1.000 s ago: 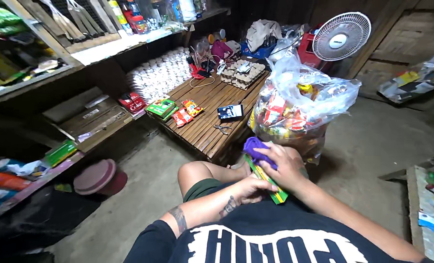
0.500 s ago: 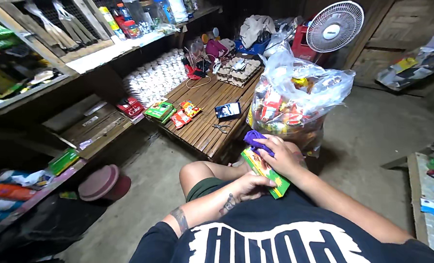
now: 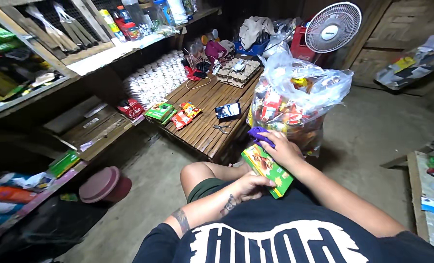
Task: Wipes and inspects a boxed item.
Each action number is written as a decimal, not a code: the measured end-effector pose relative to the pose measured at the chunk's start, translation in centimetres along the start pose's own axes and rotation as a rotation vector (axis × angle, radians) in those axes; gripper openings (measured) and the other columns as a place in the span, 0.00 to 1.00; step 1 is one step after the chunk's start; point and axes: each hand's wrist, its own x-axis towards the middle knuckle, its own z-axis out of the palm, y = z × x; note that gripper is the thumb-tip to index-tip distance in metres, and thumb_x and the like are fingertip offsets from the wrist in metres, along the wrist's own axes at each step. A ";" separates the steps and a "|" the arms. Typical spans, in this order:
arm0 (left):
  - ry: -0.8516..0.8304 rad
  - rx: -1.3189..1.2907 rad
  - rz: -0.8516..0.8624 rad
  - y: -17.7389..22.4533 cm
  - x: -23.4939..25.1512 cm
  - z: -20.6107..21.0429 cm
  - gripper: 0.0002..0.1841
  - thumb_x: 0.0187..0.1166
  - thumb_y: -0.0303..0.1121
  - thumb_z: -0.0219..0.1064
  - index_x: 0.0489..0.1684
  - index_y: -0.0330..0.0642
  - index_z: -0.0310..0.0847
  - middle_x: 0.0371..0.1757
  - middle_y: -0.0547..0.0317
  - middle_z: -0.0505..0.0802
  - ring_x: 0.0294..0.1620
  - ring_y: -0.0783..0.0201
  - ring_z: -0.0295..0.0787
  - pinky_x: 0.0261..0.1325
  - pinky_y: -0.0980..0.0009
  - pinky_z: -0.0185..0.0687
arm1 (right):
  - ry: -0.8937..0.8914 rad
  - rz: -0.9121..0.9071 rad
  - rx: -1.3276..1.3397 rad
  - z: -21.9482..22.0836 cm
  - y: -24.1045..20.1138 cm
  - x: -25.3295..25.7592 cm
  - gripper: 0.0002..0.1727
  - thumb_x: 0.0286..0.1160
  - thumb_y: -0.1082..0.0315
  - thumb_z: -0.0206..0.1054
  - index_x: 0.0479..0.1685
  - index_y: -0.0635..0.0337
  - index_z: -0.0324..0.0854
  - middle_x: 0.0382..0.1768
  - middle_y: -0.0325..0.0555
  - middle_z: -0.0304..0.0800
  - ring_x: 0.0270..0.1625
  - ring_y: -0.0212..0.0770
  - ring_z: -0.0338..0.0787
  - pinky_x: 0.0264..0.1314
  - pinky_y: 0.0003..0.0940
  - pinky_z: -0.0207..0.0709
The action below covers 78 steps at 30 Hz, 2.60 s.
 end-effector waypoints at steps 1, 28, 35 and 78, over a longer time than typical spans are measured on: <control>-0.009 -0.002 0.004 0.0 0.1 0.0 0.13 0.69 0.20 0.65 0.48 0.43 0.85 0.44 0.57 0.97 0.46 0.65 0.95 0.56 0.66 0.89 | 0.011 -0.001 -0.001 0.0 -0.4 -0.3 0.22 0.87 0.52 0.57 0.74 0.46 0.83 0.75 0.53 0.81 0.80 0.58 0.75 0.79 0.57 0.69; -0.132 -0.039 0.150 -0.8 0.3 -1.1 0.16 0.64 0.22 0.74 0.49 0.46 0.88 0.48 0.59 0.97 0.49 0.67 0.94 0.58 0.65 0.88 | 0.063 -0.477 0.122 -0.3 0.6 -5.7 0.22 0.81 0.54 0.59 0.69 0.45 0.86 0.70 0.56 0.85 0.75 0.55 0.82 0.76 0.54 0.73; -0.095 -0.124 0.180 -0.6 0.5 -0.7 0.19 0.62 0.19 0.73 0.53 0.43 0.83 0.50 0.55 0.96 0.52 0.61 0.95 0.61 0.59 0.88 | -0.008 -0.356 0.083 -1.5 3.2 -3.8 0.24 0.81 0.54 0.59 0.71 0.48 0.85 0.73 0.58 0.82 0.78 0.59 0.78 0.79 0.57 0.69; -0.044 -0.038 0.131 0.1 -0.1 0.5 0.17 0.62 0.17 0.69 0.49 0.44 0.84 0.45 0.59 0.96 0.48 0.67 0.94 0.57 0.66 0.89 | -0.028 -0.469 0.086 -2.3 1.7 -5.8 0.24 0.79 0.53 0.59 0.73 0.44 0.84 0.76 0.54 0.81 0.80 0.56 0.77 0.79 0.57 0.70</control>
